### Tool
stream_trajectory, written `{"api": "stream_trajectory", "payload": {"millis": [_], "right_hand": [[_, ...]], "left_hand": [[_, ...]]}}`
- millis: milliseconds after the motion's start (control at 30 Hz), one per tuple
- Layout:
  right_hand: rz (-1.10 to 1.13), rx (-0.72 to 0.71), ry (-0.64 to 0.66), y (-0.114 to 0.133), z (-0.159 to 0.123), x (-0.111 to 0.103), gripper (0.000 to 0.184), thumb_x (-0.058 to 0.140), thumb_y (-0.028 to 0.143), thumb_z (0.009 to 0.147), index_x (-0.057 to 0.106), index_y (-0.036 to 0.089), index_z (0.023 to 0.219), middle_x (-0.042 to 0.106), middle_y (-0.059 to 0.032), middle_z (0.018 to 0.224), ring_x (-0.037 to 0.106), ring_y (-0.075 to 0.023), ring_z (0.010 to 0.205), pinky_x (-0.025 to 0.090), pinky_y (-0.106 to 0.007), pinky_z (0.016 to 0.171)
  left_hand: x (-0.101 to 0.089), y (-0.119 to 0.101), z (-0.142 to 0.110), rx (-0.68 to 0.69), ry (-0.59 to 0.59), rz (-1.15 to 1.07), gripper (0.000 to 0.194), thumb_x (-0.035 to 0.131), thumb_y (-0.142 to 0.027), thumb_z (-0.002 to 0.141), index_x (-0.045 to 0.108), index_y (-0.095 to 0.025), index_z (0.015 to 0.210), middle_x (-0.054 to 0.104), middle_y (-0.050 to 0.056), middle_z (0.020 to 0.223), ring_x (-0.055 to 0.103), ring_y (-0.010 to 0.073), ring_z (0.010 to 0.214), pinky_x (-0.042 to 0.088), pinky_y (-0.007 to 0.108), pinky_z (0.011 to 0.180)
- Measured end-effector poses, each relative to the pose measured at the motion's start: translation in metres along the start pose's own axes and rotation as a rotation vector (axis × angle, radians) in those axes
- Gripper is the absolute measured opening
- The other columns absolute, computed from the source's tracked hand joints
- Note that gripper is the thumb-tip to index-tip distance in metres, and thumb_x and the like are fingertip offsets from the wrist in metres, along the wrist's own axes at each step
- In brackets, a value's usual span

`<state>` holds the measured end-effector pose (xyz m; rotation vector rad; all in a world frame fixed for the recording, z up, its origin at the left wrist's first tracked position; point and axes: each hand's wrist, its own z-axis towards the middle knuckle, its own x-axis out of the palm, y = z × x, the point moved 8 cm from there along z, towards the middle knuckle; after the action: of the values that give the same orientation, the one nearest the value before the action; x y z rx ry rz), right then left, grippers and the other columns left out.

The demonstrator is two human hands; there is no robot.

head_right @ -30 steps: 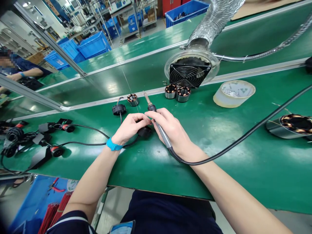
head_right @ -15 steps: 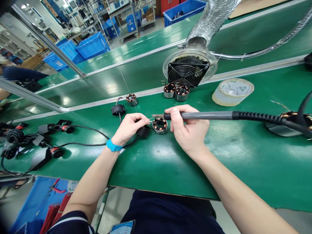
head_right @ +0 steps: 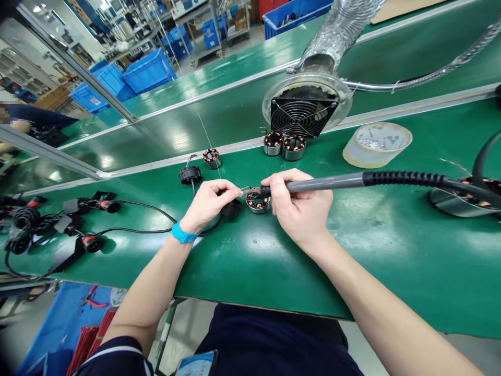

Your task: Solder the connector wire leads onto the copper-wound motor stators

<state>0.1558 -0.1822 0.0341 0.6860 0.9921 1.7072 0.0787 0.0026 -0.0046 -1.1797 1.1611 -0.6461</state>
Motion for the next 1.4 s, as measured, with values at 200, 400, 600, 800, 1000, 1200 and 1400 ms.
{"api": "stream_trajectory", "payload": {"millis": [200,400,600,800,1000,1200,1400], "right_hand": [[0.018,0.046,-0.008,-0.004,0.0,0.0,0.029,0.063,0.044,0.101,0.073,0.025,0.082,0.052,0.0036,0.044,0.047,-0.0147,0.033,0.04,-0.03,0.037],[0.029,0.054,-0.123,-0.002,0.002,-0.008,0.025,0.064,0.035,0.099,0.072,0.021,0.081,0.053,0.0039,0.045,0.047,-0.0131,0.033,0.038,-0.027,0.037],[0.043,-0.006,-0.125,0.0,0.003,-0.009,0.028,0.066,0.04,0.099,0.072,0.02,0.08,0.052,0.0048,0.044,0.047,-0.0126,0.032,0.039,-0.026,0.037],[0.03,-0.021,-0.097,0.002,0.001,-0.006,0.025,0.063,0.037,0.102,0.073,0.02,0.087,0.056,0.0038,0.047,0.049,-0.0113,0.035,0.04,-0.024,0.037],[0.042,-0.023,-0.02,0.002,0.0,0.003,0.022,0.062,0.04,0.104,0.073,0.023,0.112,0.066,0.0012,0.064,0.053,-0.0111,0.037,0.039,-0.024,0.033],[-0.142,-0.178,0.048,0.005,-0.002,0.01,0.024,0.063,0.025,0.103,0.071,0.028,0.125,0.072,-0.0034,0.096,0.068,-0.0155,0.062,0.061,-0.034,0.067],[-0.185,-0.257,0.176,0.008,-0.001,0.022,0.041,0.059,0.013,0.099,0.063,0.029,0.137,0.068,-0.0053,0.107,0.07,-0.0203,0.088,0.06,-0.039,0.089]], "left_hand": [[0.0,0.0,0.0,-0.002,-0.008,0.001,0.025,0.071,-0.039,0.082,0.072,-0.015,0.074,0.069,0.004,0.076,0.057,0.0151,0.073,0.043,0.028,0.068],[0.0,-0.002,-0.001,0.0,-0.011,-0.016,0.024,0.072,-0.038,0.081,0.073,-0.015,0.074,0.069,0.004,0.076,0.056,0.0146,0.072,0.043,0.028,0.068],[-0.001,-0.003,-0.001,0.003,-0.018,-0.006,0.027,0.072,-0.039,0.081,0.071,-0.014,0.072,0.068,0.003,0.074,0.055,0.014,0.071,0.042,0.027,0.068],[0.0,-0.002,-0.001,0.008,-0.011,-0.014,0.026,0.072,-0.039,0.082,0.072,-0.014,0.073,0.069,0.004,0.076,0.055,0.0137,0.071,0.041,0.027,0.068],[0.0,-0.003,0.0,0.009,-0.011,-0.028,0.025,0.071,-0.037,0.081,0.072,-0.014,0.073,0.07,0.004,0.076,0.056,0.0135,0.07,0.042,0.027,0.068],[0.001,-0.003,0.0,0.014,-0.004,-0.024,0.025,0.07,-0.037,0.082,0.072,-0.014,0.074,0.07,0.004,0.076,0.058,0.0144,0.073,0.043,0.027,0.07],[0.002,-0.004,0.0,0.034,0.015,0.018,0.027,0.068,-0.039,0.085,0.07,-0.014,0.074,0.07,0.005,0.078,0.061,0.016,0.076,0.044,0.029,0.073]]}}
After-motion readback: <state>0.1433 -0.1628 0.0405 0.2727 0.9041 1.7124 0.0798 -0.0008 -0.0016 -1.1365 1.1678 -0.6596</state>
